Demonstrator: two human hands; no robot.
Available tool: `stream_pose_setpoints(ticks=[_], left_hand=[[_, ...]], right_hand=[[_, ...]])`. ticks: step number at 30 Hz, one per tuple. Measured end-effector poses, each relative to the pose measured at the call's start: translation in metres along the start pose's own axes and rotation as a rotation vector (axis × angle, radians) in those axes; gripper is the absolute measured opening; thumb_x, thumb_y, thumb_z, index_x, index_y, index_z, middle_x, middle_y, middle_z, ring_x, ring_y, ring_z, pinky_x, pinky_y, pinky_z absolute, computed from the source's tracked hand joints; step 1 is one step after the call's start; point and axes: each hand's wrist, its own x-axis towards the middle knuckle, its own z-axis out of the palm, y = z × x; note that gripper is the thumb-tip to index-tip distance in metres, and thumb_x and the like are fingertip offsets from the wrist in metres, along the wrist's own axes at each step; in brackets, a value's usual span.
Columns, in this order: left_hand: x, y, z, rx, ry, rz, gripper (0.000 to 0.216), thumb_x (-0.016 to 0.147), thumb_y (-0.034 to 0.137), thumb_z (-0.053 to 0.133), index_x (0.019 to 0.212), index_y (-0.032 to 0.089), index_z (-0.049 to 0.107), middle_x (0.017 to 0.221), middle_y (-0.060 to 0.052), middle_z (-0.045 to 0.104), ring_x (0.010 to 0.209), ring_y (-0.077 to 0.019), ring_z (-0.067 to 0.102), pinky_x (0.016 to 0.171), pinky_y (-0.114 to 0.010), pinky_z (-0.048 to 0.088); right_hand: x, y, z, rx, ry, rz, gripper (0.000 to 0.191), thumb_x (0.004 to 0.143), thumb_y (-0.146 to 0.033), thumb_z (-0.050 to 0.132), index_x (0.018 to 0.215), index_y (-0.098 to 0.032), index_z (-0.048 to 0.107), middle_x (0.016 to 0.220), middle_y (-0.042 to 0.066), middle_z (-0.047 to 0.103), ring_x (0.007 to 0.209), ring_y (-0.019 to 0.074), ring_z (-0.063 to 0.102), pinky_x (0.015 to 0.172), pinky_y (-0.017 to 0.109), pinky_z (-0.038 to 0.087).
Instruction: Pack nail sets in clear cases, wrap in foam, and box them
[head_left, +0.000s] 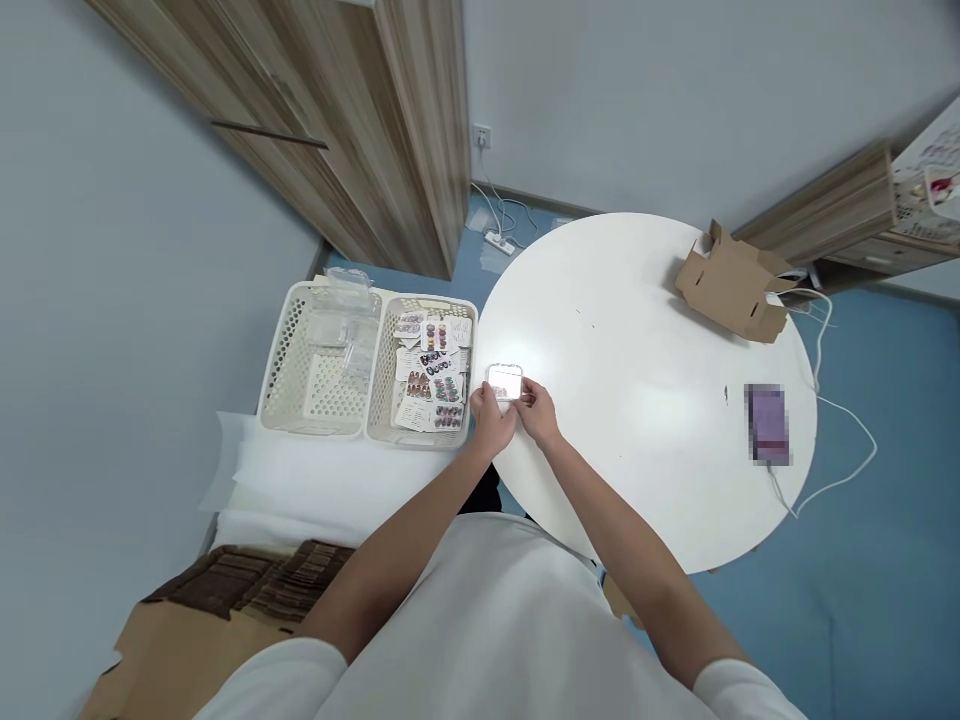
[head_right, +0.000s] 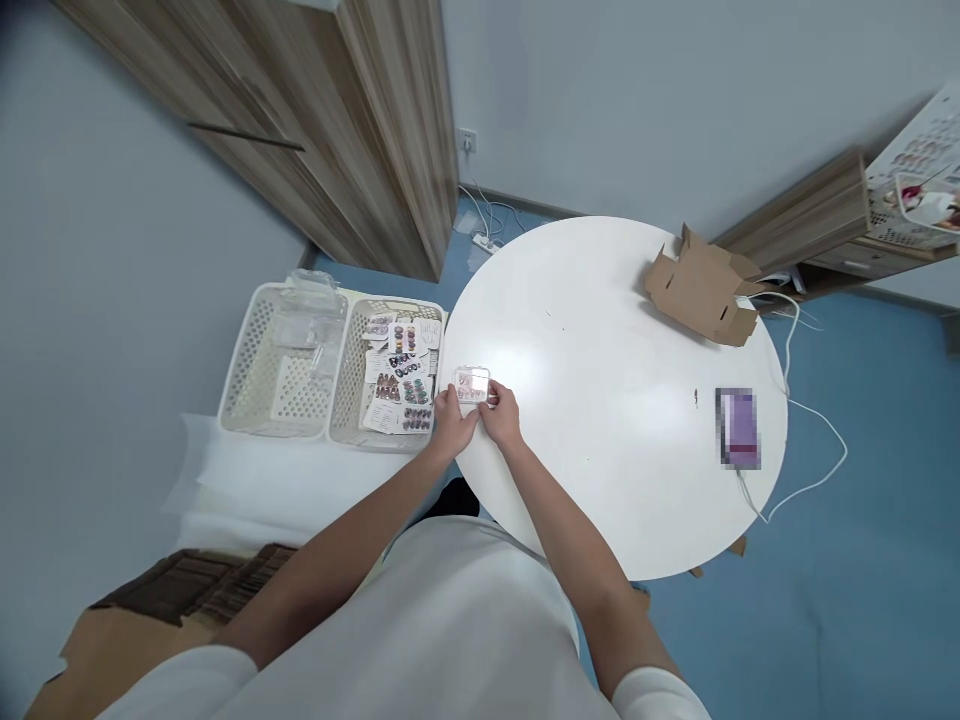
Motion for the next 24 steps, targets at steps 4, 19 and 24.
stream_pose_setpoints(ticks=[4,19,24], left_hand=[[0.000,-0.005,0.000,-0.009,-0.020,0.034,0.073,0.072,0.029,0.051,0.133,0.012,0.015,0.133,-0.015,0.019,0.129,-0.0248,0.015,0.106,-0.036,0.016],[-0.005,-0.016,-0.003,-0.068,-0.068,0.079,0.075,0.069,0.022,0.054,0.133,0.016,0.015,0.142,-0.013,0.010,0.132,-0.0253,0.009,0.107,-0.039,0.014],[-0.004,-0.019,-0.003,-0.048,-0.070,0.094,0.079,0.069,0.020,0.054,0.134,0.014,0.009,0.143,-0.014,0.004,0.132,-0.0253,0.005,0.107,-0.039,0.014]], right_hand=[[-0.003,-0.002,0.003,-0.045,0.020,-0.010,0.049,0.064,-0.020,0.048,0.113,-0.022,0.051,0.105,0.004,0.054,0.083,0.0163,0.052,0.071,0.031,0.047],[-0.005,-0.004,0.003,-0.025,0.038,0.064,0.063,0.063,-0.022,0.055,0.124,-0.021,0.040,0.111,0.006,0.049,0.093,0.0174,0.050,0.078,0.032,0.045],[-0.008,-0.006,0.001,0.015,0.026,0.078,0.067,0.062,-0.022,0.057,0.125,-0.022,0.037,0.112,0.006,0.048,0.097,0.0176,0.049,0.081,0.032,0.044]])
